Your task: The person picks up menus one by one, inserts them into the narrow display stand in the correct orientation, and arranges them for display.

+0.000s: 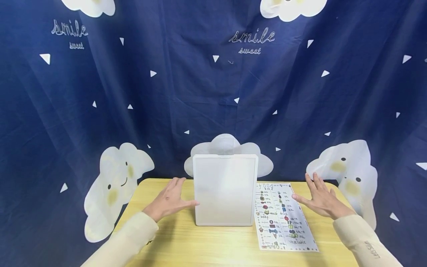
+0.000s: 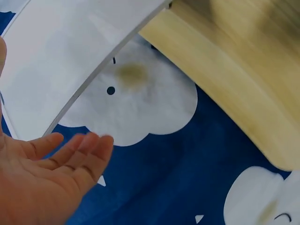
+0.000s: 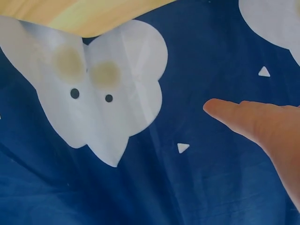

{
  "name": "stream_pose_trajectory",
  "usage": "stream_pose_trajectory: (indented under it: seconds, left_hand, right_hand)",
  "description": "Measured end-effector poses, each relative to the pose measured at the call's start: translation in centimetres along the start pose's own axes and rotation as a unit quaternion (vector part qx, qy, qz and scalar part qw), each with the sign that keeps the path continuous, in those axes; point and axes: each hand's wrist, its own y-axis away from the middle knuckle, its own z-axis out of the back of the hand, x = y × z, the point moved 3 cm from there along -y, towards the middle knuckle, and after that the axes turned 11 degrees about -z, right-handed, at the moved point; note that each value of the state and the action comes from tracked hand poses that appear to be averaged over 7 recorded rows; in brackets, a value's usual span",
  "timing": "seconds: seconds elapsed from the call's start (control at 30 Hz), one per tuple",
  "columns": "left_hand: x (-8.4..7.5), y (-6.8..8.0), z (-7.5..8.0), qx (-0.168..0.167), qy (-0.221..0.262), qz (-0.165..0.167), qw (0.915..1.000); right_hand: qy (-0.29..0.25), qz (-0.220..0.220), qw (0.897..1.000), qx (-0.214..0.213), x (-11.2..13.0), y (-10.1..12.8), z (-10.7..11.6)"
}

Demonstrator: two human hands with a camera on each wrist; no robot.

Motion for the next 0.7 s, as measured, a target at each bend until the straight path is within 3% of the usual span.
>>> stream_pose_trajectory:
  seconds: [0.4, 0.7]
  left_hand:
    - [-0.5, -0.5, -1.9, -0.003, 0.122, 0.07, 0.9901]
    - [-1.4, -0.8, -3.3, 0.004, 0.163, 0.051, 0.9852]
  right_hand:
    - [-0.025, 0.015, 0.999, -0.012, -1.2, -0.3, -0.9]
    - [-0.075, 0.027, 0.997, -0.015, -1.9, -0.6, -1.9]
